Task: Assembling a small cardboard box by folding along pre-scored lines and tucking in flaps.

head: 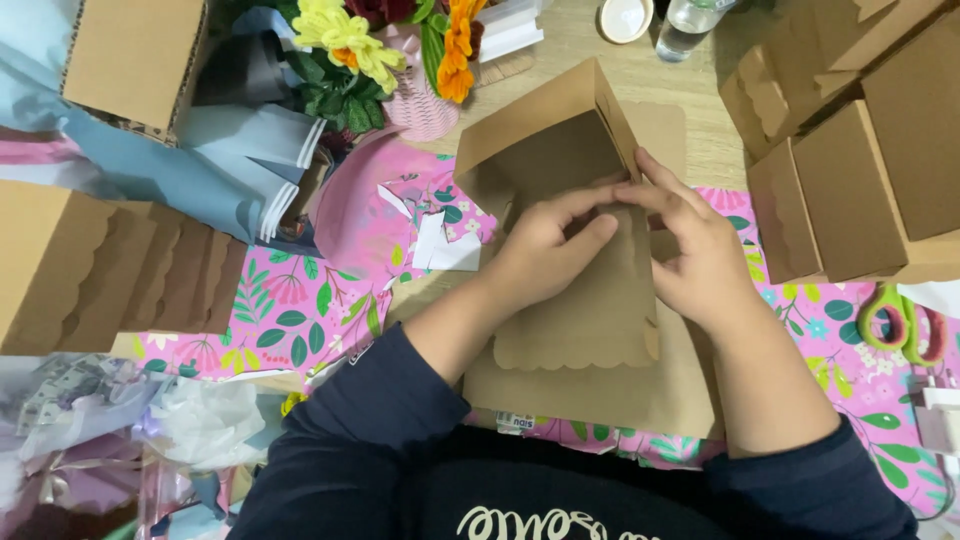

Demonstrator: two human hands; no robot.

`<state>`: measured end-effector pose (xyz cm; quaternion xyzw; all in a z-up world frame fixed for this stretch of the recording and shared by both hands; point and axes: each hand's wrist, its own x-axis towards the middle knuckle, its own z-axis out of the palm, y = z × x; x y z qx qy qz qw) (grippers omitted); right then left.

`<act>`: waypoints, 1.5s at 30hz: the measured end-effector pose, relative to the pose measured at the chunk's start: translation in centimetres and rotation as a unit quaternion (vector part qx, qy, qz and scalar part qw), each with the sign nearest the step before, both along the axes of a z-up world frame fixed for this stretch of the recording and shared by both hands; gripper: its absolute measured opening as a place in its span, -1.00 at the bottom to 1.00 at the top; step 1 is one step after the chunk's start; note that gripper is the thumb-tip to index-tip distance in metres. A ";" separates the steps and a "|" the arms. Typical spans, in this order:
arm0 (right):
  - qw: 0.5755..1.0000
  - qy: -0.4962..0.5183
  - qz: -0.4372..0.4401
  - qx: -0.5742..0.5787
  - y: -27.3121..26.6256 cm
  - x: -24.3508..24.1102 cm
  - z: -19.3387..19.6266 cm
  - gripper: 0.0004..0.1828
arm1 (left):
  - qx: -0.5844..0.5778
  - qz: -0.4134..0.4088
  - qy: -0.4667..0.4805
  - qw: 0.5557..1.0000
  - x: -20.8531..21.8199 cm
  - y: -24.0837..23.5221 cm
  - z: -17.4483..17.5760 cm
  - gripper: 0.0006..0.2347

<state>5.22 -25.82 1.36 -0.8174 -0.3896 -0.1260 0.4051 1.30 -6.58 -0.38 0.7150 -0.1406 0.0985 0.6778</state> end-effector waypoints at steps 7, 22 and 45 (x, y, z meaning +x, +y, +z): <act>0.989 0.141 -0.015 0.044 -1.5 1.4 -0.5 -0.51 | 0.104 -0.067 0.033 0.992 -0.1 4.2 4.0 -0.72; 0.940 0.290 -0.095 0.154 -3.6 4.7 -5.0 -0.85 | -0.056 0.080 -0.069 0.993 1.9 4.3 -0.5 -0.73; 0.966 0.054 0.017 0.251 -4.4 6.8 -8.9 -0.64 | -0.073 0.125 -0.065 0.987 3.1 4.1 -2.3 -0.77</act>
